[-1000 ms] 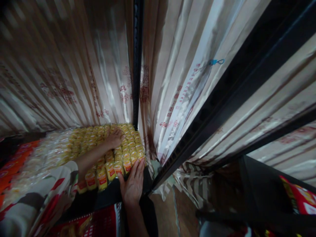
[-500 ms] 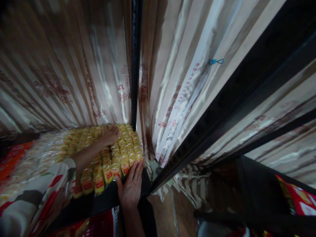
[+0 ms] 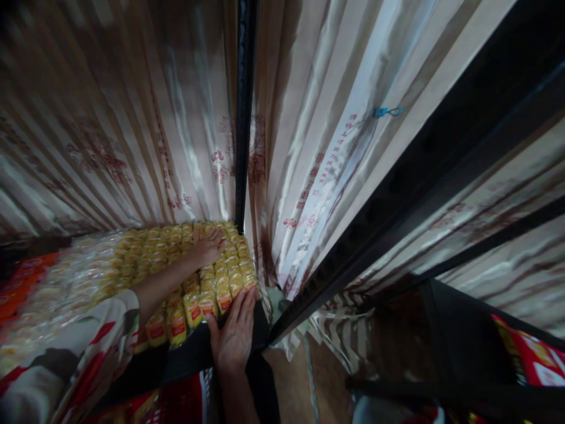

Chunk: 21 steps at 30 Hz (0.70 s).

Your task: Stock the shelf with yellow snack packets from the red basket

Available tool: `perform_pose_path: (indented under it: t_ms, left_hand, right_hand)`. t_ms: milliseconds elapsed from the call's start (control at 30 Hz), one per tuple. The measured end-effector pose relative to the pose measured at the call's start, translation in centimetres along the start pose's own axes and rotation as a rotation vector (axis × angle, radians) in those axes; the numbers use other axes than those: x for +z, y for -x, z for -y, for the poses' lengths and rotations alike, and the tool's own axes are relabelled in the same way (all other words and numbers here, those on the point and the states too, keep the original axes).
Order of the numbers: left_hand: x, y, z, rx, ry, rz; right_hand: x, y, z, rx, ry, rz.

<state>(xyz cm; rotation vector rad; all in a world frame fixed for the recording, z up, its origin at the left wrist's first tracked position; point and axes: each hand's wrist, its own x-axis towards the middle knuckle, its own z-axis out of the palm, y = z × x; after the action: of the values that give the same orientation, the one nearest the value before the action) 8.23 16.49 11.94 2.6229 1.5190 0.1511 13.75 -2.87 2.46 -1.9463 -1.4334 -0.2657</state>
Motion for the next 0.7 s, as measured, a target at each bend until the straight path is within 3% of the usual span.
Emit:
perform_pose_path:
  t_ms: [333, 533, 700]
  left_hand:
    - [-0.3, 0.3, -1.0, 0.027, -0.05, 0.01]
    - [0.4, 0.4, -1.5, 0.018, -0.059, 0.107]
    - [0.7, 0.1, -2.1, 0.083, -0.009, 0.001]
  right_hand:
    - [0.1, 0.0, 0.0, 0.003, 0.009, -0.002]
    - [0.1, 0.0, 0.1, 0.009, 0.004, -0.009]
    - [0.2, 0.0, 0.1, 0.022, -0.005, -0.004]
